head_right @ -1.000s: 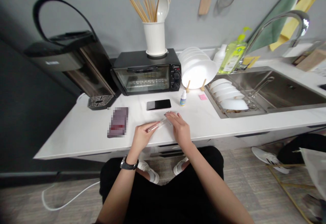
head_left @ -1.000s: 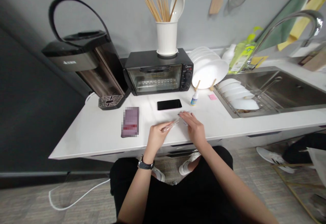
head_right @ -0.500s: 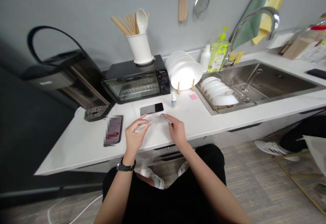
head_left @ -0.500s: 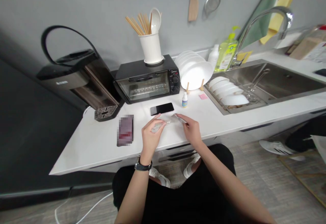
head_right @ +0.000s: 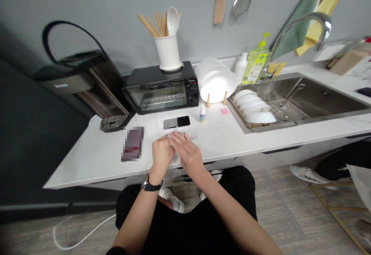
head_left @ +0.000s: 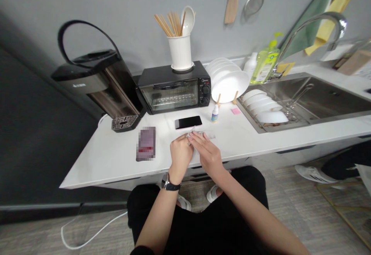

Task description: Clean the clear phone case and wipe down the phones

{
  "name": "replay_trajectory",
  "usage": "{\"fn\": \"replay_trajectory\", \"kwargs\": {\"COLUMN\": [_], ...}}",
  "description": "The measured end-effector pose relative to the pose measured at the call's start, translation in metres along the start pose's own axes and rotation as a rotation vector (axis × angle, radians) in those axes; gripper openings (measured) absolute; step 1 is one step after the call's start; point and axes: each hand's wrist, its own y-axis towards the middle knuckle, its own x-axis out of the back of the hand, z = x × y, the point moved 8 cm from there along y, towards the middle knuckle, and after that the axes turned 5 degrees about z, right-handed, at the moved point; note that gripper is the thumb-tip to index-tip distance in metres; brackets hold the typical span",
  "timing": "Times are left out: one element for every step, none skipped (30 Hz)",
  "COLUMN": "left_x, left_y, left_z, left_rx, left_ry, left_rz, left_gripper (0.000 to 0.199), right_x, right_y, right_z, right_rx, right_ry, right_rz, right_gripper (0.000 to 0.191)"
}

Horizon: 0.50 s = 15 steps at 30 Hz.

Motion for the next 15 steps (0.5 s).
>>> {"fn": "replay_trajectory", "kwargs": {"left_x": [0.0, 0.001, 0.002, 0.003, 0.004, 0.005, 0.007, 0.008, 0.009, 0.01, 0.01, 0.009, 0.008, 0.007, 0.006], "left_y": [-0.001, -0.002, -0.003, -0.003, -0.004, -0.005, -0.006, -0.006, -0.006, -0.006, -0.006, -0.005, -0.004, -0.004, -0.003], "left_z": [0.002, 0.003, 0.004, 0.004, 0.003, 0.001, -0.001, -0.002, -0.003, -0.004, -0.004, -0.004, -0.005, -0.005, -0.006], "left_rx": [0.016, 0.028, 0.035, 0.035, 0.03, 0.019, 0.006, -0.006, -0.011, -0.008, 0.001, 0.01, 0.017, 0.018, 0.015], "left_ry": [0.021, 0.027, 0.024, 0.014, -0.006, -0.035, -0.072, -0.115, -0.156, -0.19, -0.211, -0.219, -0.219, -0.211, -0.194], "left_rz": [0.001, 0.002, 0.005, 0.013, 0.02, 0.025, 0.028, 0.03, 0.032, 0.034, 0.038, 0.043, 0.046, 0.046, 0.048], "left_gripper": [0.032, 0.032, 0.031, 0.032, 0.033, 0.033, 0.032, 0.031, 0.031, 0.032, 0.033, 0.034, 0.034, 0.035, 0.034], "right_x": [-0.002, -0.003, -0.003, -0.001, 0.001, 0.004, 0.008, 0.011, 0.015, 0.017, 0.018, 0.018, 0.017, 0.015, 0.012], "right_y": [0.0, 0.0, -0.001, -0.001, -0.002, -0.003, -0.004, -0.005, -0.006, -0.007, -0.008, -0.009, -0.009, -0.009, -0.009], "right_z": [0.005, 0.007, 0.008, 0.005, 0.0, -0.006, -0.014, -0.021, -0.027, -0.032, -0.034, -0.034, -0.033, -0.03, -0.026], "right_rx": [0.036, 0.067, 0.089, 0.099, 0.096, 0.08, 0.055, 0.028, 0.004, -0.016, -0.035, -0.055, -0.077, -0.096, -0.109], "right_ry": [-0.005, -0.006, -0.004, -0.005, -0.009, -0.016, -0.024, -0.032, -0.036, -0.038, -0.038, -0.037, -0.034, -0.032, -0.028], "right_rz": [0.015, 0.032, 0.05, 0.066, 0.08, 0.088, 0.088, 0.081, 0.069, 0.057, 0.044, 0.03, 0.013, -0.006, -0.025], "right_gripper": [0.076, 0.074, 0.072, 0.07, 0.068, 0.068, 0.068, 0.069, 0.071, 0.072, 0.074, 0.075, 0.076, 0.077, 0.078]}}
